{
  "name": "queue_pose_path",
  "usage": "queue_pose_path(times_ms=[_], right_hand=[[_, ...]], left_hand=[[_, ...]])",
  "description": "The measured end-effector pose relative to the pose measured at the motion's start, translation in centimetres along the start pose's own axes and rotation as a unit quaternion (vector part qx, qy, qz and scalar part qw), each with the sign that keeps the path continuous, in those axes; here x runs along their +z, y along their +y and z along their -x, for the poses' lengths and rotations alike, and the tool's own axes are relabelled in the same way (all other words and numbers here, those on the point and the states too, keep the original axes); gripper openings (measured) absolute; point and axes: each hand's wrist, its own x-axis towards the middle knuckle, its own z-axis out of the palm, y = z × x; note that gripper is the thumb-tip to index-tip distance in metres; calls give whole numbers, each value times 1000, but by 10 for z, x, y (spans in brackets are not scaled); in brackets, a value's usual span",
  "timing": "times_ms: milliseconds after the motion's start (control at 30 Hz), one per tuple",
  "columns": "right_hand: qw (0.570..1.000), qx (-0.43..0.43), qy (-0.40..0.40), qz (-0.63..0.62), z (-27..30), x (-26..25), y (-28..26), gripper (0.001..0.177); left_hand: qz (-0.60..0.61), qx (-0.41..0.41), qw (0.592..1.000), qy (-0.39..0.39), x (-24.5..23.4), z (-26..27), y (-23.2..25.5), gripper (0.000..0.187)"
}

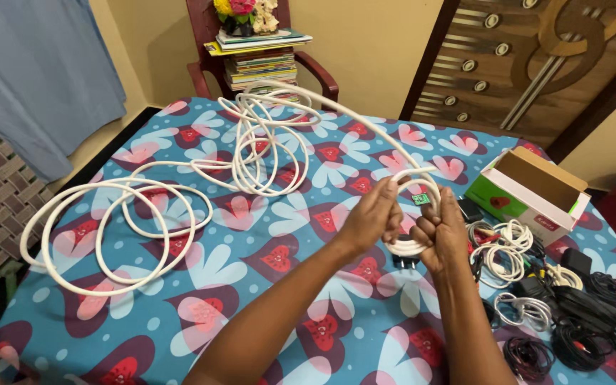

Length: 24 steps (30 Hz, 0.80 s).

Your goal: The person untangles and coils various white and black cables on a table. They separate tangled sections, loop the cables into neat circles, and place them in piles. The person handles multiple cable types, including power cords and audio cables, and arranges them systematically on the table.

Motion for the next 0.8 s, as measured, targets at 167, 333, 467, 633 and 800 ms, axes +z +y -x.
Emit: queue_pose_path(times_ms=[167, 333, 467, 633, 800], right_hand=[[995, -14, -7, 102, 7, 4, 5, 28], [930, -126, -33, 344, 3, 14, 43, 31], [752, -261, -13, 605, 14, 22, 46, 42], [484, -544, -66, 683, 28, 45, 36, 100], [703, -363, -114, 601, 35, 53, 36, 103]], left_hand=[[94, -96, 991, -22, -28, 13, 1, 53], [96, -145, 978, 114, -49, 28, -16, 56], [74, -121, 982, 129, -71, 32, -19, 53], [72, -125, 984, 100, -76, 33, -13, 47], [11, -169, 986, 3, -78, 37, -3, 45]])
